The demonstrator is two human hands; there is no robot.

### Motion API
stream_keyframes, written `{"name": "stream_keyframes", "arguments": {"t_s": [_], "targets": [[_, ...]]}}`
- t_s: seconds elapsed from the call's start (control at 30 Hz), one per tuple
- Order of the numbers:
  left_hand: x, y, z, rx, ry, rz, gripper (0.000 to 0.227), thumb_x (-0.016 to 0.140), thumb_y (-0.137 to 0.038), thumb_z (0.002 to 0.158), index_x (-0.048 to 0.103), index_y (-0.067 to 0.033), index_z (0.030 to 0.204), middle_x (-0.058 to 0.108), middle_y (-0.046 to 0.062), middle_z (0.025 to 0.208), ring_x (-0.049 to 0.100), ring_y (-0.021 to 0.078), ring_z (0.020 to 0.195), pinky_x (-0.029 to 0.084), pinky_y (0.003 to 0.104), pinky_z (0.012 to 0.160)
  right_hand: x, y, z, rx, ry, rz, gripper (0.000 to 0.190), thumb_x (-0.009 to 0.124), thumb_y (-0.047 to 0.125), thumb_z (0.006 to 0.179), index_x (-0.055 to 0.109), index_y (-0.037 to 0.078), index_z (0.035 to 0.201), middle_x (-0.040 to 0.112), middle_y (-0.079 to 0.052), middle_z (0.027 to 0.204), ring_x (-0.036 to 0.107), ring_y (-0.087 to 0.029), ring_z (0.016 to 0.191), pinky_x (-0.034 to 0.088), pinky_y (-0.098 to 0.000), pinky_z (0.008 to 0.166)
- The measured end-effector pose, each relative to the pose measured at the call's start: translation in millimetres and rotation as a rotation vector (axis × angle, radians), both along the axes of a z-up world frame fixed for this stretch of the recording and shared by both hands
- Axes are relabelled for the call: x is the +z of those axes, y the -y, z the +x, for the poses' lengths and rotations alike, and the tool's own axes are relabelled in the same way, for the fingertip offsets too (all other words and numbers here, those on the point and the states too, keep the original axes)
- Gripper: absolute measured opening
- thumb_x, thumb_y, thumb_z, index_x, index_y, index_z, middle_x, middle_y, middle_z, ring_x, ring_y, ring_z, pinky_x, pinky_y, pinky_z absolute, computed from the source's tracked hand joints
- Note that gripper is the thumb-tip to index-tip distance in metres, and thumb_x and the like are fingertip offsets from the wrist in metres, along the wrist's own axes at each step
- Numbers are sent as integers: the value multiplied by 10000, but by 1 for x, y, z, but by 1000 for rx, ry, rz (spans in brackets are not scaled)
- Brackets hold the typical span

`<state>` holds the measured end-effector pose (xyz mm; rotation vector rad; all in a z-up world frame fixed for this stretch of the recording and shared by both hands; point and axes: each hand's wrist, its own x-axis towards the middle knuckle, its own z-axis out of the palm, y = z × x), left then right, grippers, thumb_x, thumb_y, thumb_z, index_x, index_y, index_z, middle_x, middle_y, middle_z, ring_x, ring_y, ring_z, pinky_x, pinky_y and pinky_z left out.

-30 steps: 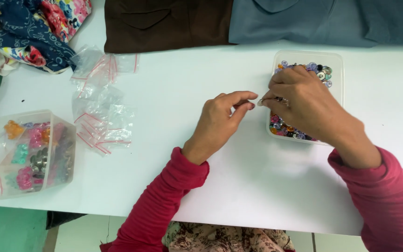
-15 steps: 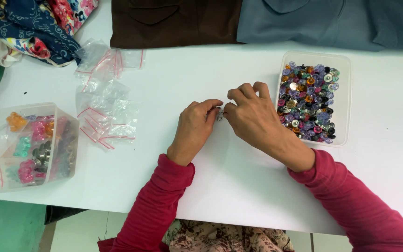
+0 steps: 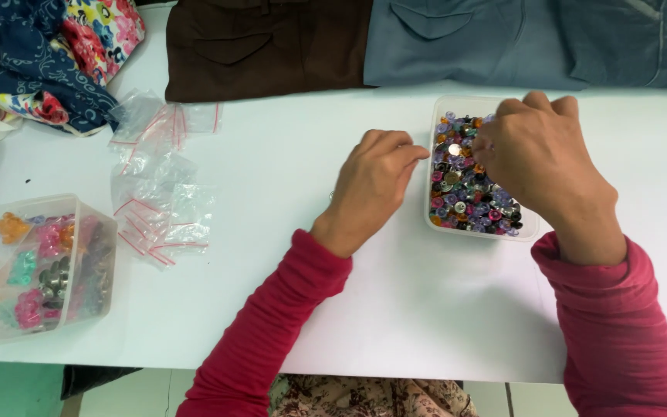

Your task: The person is sorting small colored buttons from a large container and placing them into small individual plastic bags.

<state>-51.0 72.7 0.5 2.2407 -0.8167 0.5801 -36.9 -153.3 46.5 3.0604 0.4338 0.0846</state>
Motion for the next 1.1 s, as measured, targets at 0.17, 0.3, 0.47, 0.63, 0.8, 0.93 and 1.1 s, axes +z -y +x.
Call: {"name": "stream_keyframes", "arguments": {"t_s": [0.17, 0.3, 0.47, 0.63, 0.8, 0.93, 1.1], "targets": [[-37, 76, 41, 125, 62, 431, 261, 698, 67, 799, 711, -172, 901, 662, 11, 836, 591, 251, 868, 452, 388, 745, -20, 14, 21, -168, -159, -331, 239, 569, 163, 872, 714, 201, 686, 702, 5, 752, 637, -251, 860, 352, -399, 888], [-44, 96, 50, 201, 172, 393, 208, 779, 61, 757, 678, -70, 632, 564, 86, 614, 551, 259, 682, 354, 396, 674, -45, 11, 30, -157, -163, -299, 126, 719, 134, 848, 803, 194, 777, 705, -6, 716, 653, -226, 769, 361, -449, 835], [-46, 98, 51, 169, 75, 411, 243, 764, 103, 724, 663, -82, 604, 549, 76, 558, 569, 271, 665, 325, 397, 696, -37, -4, 30, -130, -254, -320, 238, 636, 47, 902, 789, 155, 756, 685, -18, 665, 673, -240, 745, 346, -434, 821], [-58, 91, 63, 118, 2, 354, 194, 764, 104, 712, 684, -63, 653, 577, 83, 545, 600, 288, 650, 367, 408, 727, -32, -5, 25, -125, -259, -315, 292, 620, 37, 928, 767, 162, 710, 678, -6, 611, 680, -224, 679, 357, -433, 826], [-57, 84, 63, 42, -151, 298, 275, 718, 55, 831, 706, -96, 1061, 682, 45, 721, 682, 275, 817, 402, 420, 841, -29, -5, 23, -151, -323, -331, 228, 658, 49, 924, 810, 140, 780, 718, -19, 635, 695, -220, 692, 344, -429, 863], [-52, 84, 57, 63, -117, 285, 290, 695, 43, 864, 683, -115, 1107, 680, 35, 742, 686, 263, 843, 408, 429, 876, -25, -6, 24, -143, -291, -315, 218, 652, 26, 915, 817, 131, 819, 730, -35, 650, 716, -225, 681, 364, -407, 861], [-51, 81, 51, 31, -74, 248, 342, 673, 44, 915, 635, -100, 1223, 695, 62, 804, 705, 267, 876, 396, 460, 965, 13, -12, 6, -129, -342, -77, 215, 667, -24, 920, 837, 78, 1005, 805, -113, 802, 779, -309, 838, 401, -426, 953]]}}
